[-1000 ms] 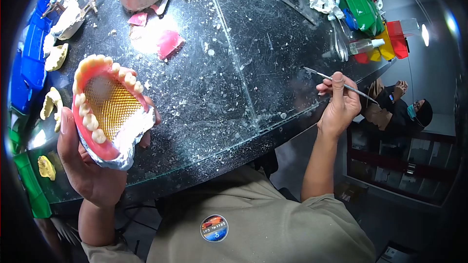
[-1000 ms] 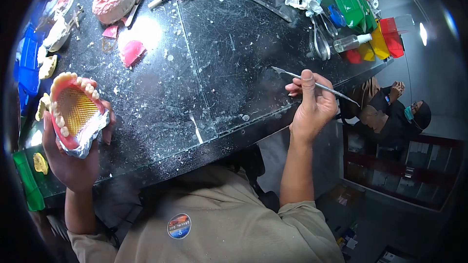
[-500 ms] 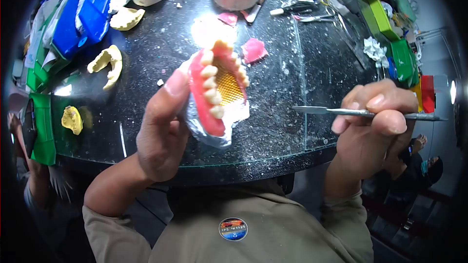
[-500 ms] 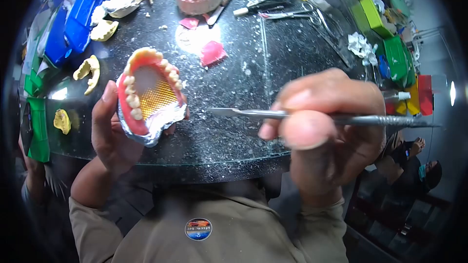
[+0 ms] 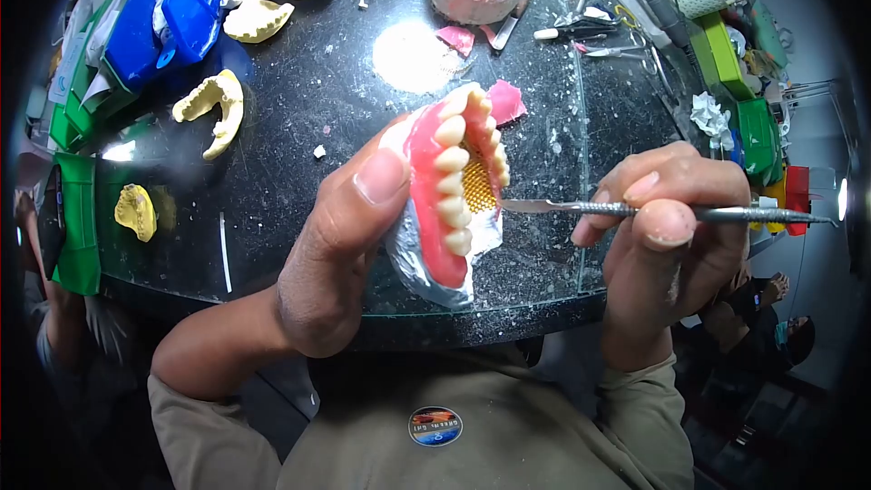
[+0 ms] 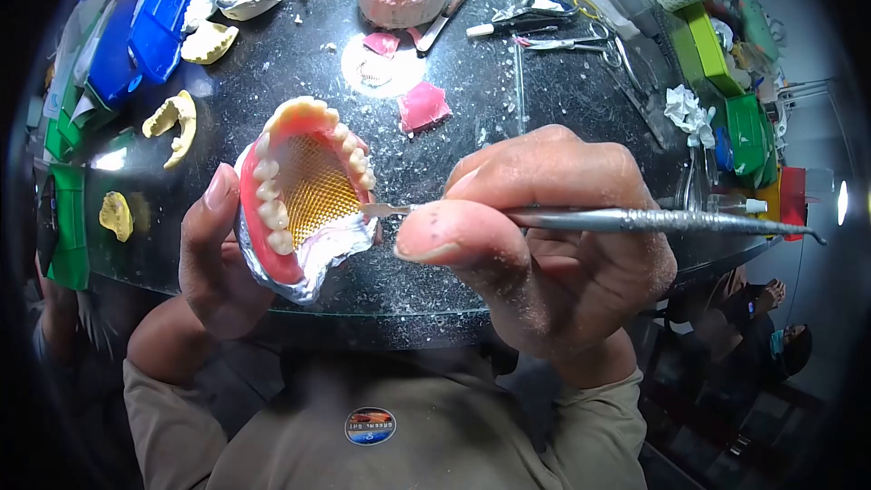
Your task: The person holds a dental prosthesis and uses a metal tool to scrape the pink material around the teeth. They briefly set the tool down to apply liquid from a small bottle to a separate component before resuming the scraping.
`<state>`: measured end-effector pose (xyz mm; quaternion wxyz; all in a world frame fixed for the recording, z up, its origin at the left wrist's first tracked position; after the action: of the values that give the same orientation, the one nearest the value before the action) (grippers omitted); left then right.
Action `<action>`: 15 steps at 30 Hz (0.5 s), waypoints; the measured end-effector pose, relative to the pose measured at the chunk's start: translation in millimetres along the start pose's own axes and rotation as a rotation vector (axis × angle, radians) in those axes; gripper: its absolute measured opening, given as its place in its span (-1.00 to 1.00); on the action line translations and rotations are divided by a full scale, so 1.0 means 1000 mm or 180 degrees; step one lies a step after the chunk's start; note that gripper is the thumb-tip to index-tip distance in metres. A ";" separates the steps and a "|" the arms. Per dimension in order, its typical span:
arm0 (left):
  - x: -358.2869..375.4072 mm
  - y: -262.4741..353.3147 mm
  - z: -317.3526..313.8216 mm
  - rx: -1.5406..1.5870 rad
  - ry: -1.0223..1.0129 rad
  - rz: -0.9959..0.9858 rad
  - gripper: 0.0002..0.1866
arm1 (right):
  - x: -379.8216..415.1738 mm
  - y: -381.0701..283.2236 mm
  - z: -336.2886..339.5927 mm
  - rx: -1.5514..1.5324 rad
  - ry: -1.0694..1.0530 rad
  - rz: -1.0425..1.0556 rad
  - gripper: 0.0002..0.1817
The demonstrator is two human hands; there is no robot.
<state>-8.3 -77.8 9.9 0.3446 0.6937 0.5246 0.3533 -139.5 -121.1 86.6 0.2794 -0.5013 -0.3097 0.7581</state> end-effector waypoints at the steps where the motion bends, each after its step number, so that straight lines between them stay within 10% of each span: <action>1: 0.000 0.000 0.000 -0.0002 0.0018 0.0022 -0.28 | 0.000 0.000 -0.001 -0.0024 -0.0037 0.0035 -0.61; 15: 0.000 0.000 0.000 -0.0051 -0.0039 0.0024 -0.28 | 0.000 -0.002 -0.005 -0.0215 -0.0284 0.0330 -0.67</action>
<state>-8.4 -78.1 9.9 0.3520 0.6950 0.5170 0.3546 -134.8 -118.6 86.0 0.2087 -0.4915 -0.3209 0.7822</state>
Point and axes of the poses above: each hand's wrist, its own x-axis away from the middle knuckle, its own z-axis out of the back of the hand, y = z × x, the point moved 9 cm from there along -x, towards the middle knuckle, and after that the axes turned 1 degree about x, right-handed, at the moved point
